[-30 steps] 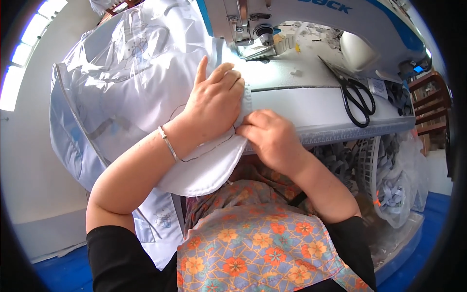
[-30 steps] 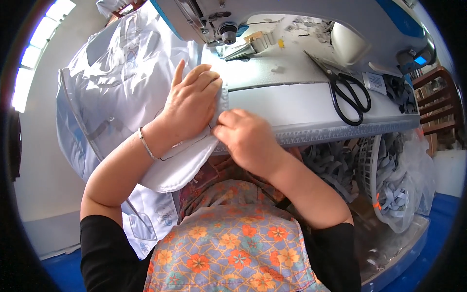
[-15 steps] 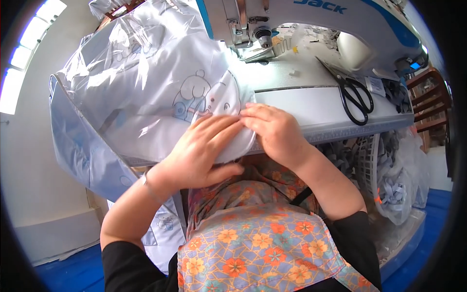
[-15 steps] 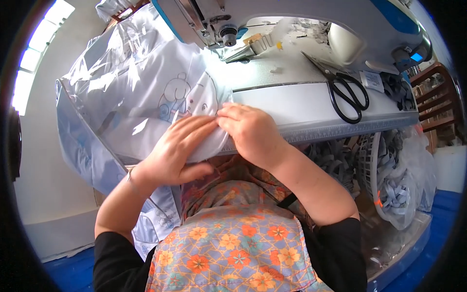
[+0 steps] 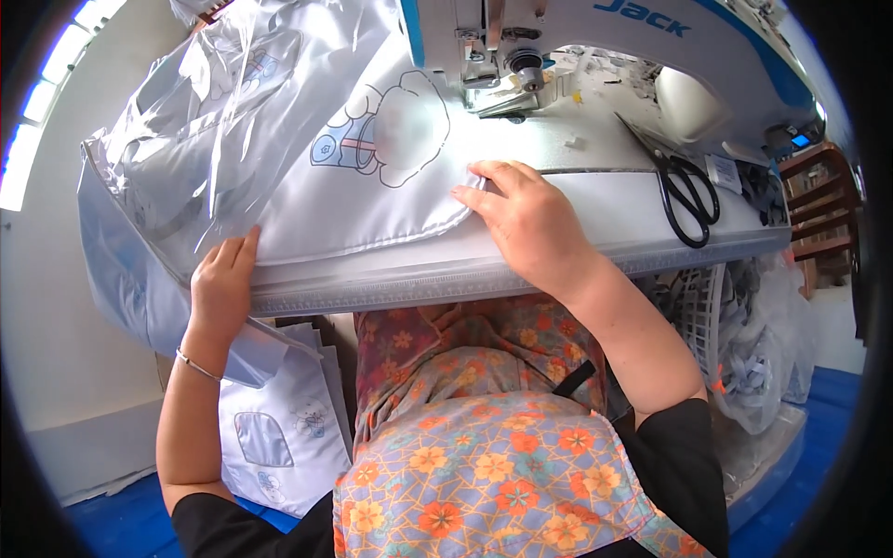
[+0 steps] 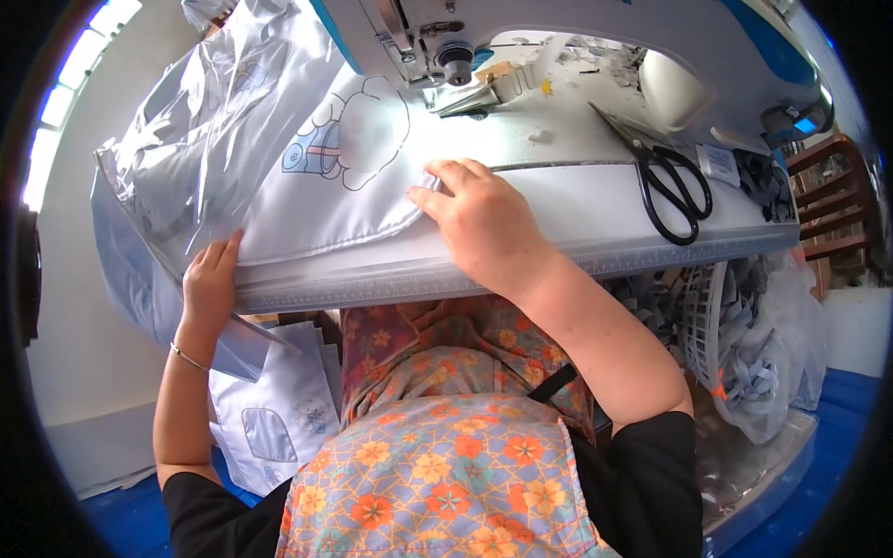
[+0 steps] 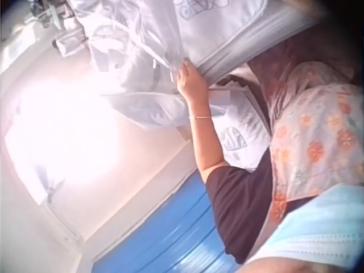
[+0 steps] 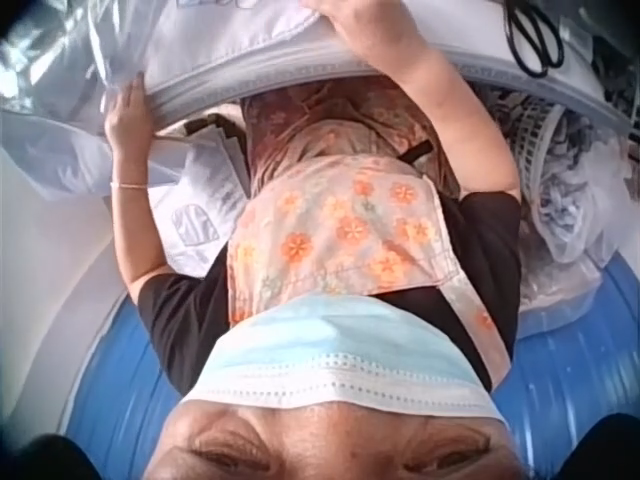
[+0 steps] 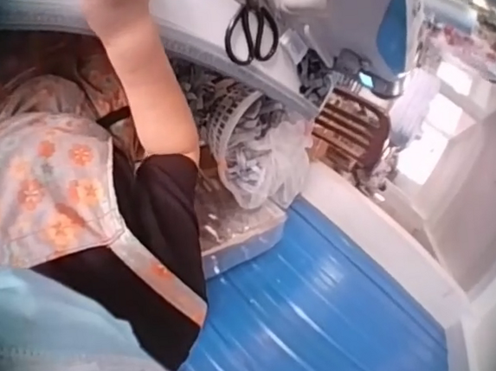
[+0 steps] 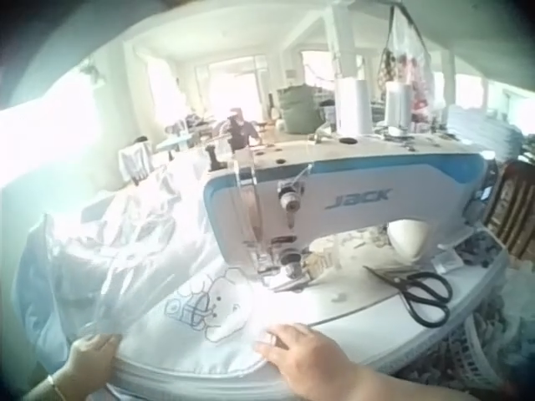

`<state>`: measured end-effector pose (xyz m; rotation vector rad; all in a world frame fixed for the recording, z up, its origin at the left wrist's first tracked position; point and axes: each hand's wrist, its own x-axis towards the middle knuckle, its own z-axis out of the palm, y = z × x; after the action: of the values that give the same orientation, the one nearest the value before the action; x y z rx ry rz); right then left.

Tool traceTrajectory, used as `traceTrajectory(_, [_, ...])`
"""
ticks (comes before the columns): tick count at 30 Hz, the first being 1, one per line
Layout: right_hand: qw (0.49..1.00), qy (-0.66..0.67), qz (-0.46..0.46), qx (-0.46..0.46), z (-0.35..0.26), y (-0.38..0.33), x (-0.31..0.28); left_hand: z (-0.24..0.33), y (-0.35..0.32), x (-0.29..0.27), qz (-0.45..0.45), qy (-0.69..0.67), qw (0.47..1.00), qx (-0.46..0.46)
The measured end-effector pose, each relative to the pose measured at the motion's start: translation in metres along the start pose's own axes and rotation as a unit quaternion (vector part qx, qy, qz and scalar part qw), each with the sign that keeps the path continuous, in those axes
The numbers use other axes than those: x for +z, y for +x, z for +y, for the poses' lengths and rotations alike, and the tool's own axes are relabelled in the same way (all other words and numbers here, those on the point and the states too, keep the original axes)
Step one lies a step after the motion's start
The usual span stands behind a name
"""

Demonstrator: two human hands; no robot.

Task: Using an industrial sewing machine to sew fabric pieces and plastic panels together.

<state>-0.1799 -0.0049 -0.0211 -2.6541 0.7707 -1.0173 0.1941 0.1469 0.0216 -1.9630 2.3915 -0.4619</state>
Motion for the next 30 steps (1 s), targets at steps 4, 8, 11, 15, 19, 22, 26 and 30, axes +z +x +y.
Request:
traceTrajectory(4, [1.000,-0.016,0.002,0.010,0.009,0.008,0.002,0.015,0.014,-0.012,-0.030,0.012,0.999,0.014])
traceTrajectory(8, [0.999,-0.035,-0.006,0.002,0.014,0.016,0.004,0.023,0.018,-0.012,-0.037,0.036,0.999,0.012])
traceTrajectory(11, [0.999,-0.042,-0.023,0.001,0.016,0.019,0.004,0.029,0.020,-0.015,-0.055,0.052,0.997,0.011])
traceTrajectory(15, [0.998,-0.057,-0.024,0.001,0.019,0.025,0.009,0.050,0.020,-0.028,-0.099,0.047,0.994,0.021])
traceTrajectory(19, [0.997,-0.058,-0.034,0.023,0.019,0.027,0.010,0.094,0.015,-0.055,-0.168,0.004,0.984,0.062])
traceTrajectory(22, [0.998,-0.054,-0.029,0.033,0.019,0.026,0.009,0.132,0.022,-0.062,-0.180,-0.062,0.976,0.105])
traceTrajectory(26, [0.998,-0.055,-0.020,0.035,0.019,0.024,0.010,0.163,0.053,-0.061,-0.153,-0.296,0.935,0.123])
traceTrajectory(30, [0.998,-0.007,-0.056,0.007,0.013,0.014,-0.014,0.174,0.094,-0.067,-0.164,-0.359,0.914,0.096])
